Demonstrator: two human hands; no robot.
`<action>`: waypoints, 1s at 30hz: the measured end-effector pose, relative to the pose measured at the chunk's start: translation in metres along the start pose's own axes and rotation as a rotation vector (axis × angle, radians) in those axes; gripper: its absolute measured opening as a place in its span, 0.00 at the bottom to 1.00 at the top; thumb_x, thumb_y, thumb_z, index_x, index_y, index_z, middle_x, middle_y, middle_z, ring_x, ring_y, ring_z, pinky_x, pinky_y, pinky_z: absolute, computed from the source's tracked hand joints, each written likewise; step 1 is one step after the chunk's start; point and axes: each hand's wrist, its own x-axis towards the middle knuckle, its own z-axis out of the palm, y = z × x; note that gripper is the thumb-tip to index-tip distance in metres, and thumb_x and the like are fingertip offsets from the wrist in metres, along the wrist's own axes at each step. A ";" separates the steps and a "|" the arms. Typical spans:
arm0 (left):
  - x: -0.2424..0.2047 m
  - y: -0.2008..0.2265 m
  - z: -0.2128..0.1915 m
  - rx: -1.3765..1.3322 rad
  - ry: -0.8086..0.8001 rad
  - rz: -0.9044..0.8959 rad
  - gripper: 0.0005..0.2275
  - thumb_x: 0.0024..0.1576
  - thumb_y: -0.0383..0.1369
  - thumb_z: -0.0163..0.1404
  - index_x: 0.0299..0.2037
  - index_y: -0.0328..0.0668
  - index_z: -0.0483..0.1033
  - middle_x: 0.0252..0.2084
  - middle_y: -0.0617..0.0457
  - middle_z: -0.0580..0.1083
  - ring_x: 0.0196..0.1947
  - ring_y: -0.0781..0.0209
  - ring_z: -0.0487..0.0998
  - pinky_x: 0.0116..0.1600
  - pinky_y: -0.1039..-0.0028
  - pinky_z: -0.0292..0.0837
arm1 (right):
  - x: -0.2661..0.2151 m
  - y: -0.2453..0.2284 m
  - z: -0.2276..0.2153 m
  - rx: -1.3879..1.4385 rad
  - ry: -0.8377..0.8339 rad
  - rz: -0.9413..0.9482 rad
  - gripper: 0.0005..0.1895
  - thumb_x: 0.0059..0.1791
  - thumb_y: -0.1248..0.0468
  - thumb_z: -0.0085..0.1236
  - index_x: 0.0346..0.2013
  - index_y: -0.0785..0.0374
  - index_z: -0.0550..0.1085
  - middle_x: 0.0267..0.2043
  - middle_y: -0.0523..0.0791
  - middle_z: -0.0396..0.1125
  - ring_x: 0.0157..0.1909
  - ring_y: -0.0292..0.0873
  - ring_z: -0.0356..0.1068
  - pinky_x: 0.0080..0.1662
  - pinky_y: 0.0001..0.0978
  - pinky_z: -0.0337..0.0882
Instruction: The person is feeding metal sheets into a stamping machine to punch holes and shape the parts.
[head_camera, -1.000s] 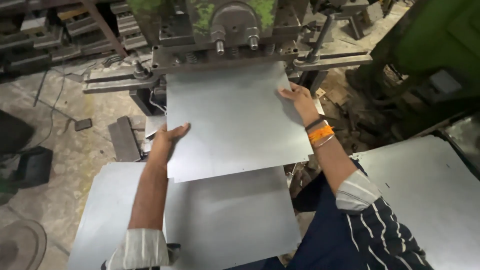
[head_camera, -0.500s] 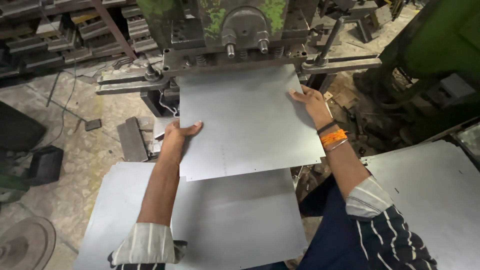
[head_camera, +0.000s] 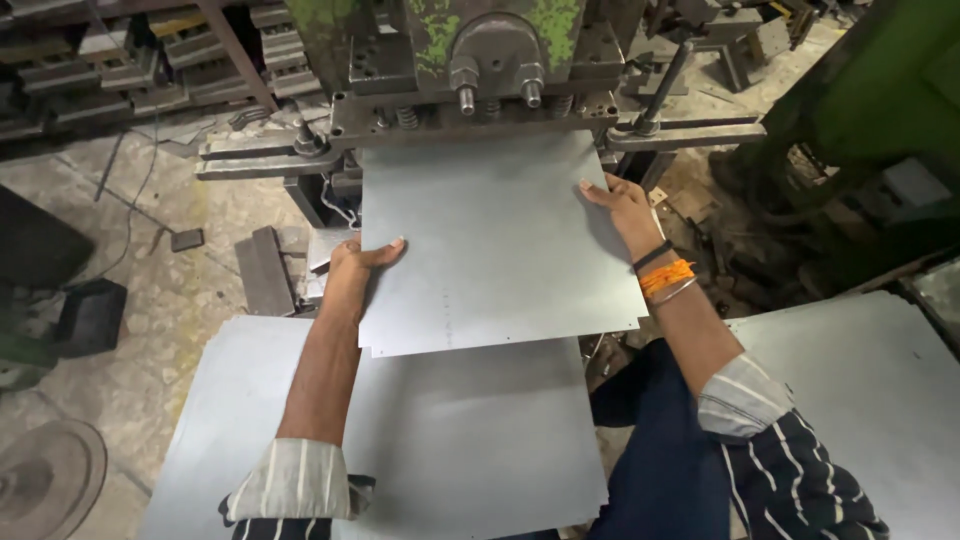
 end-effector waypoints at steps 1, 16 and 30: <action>0.001 -0.001 -0.003 0.001 0.002 0.004 0.15 0.43 0.28 0.67 0.37 0.34 0.77 0.25 0.45 0.77 0.25 0.52 0.83 0.33 0.69 0.79 | -0.005 -0.006 0.006 0.003 -0.003 -0.003 0.14 0.42 0.62 0.74 0.38 0.60 0.80 0.27 0.42 0.73 0.30 0.32 0.75 0.40 0.24 0.75; 0.021 -0.017 -0.009 0.007 0.019 -0.025 0.17 0.42 0.30 0.67 0.41 0.35 0.78 0.26 0.44 0.77 0.25 0.51 0.83 0.33 0.67 0.79 | -0.037 -0.044 0.022 0.055 0.018 0.056 0.11 0.42 0.63 0.74 0.32 0.64 0.79 0.23 0.46 0.71 0.25 0.38 0.76 0.33 0.27 0.75; 0.000 -0.029 -0.012 -0.050 -0.004 0.028 0.26 0.44 0.31 0.70 0.53 0.36 0.78 0.40 0.40 0.80 0.41 0.46 0.84 0.50 0.56 0.79 | -0.036 -0.007 0.007 -0.306 -0.012 -0.157 0.25 0.48 0.51 0.66 0.58 0.51 0.76 0.50 0.44 0.72 0.51 0.39 0.71 0.56 0.36 0.69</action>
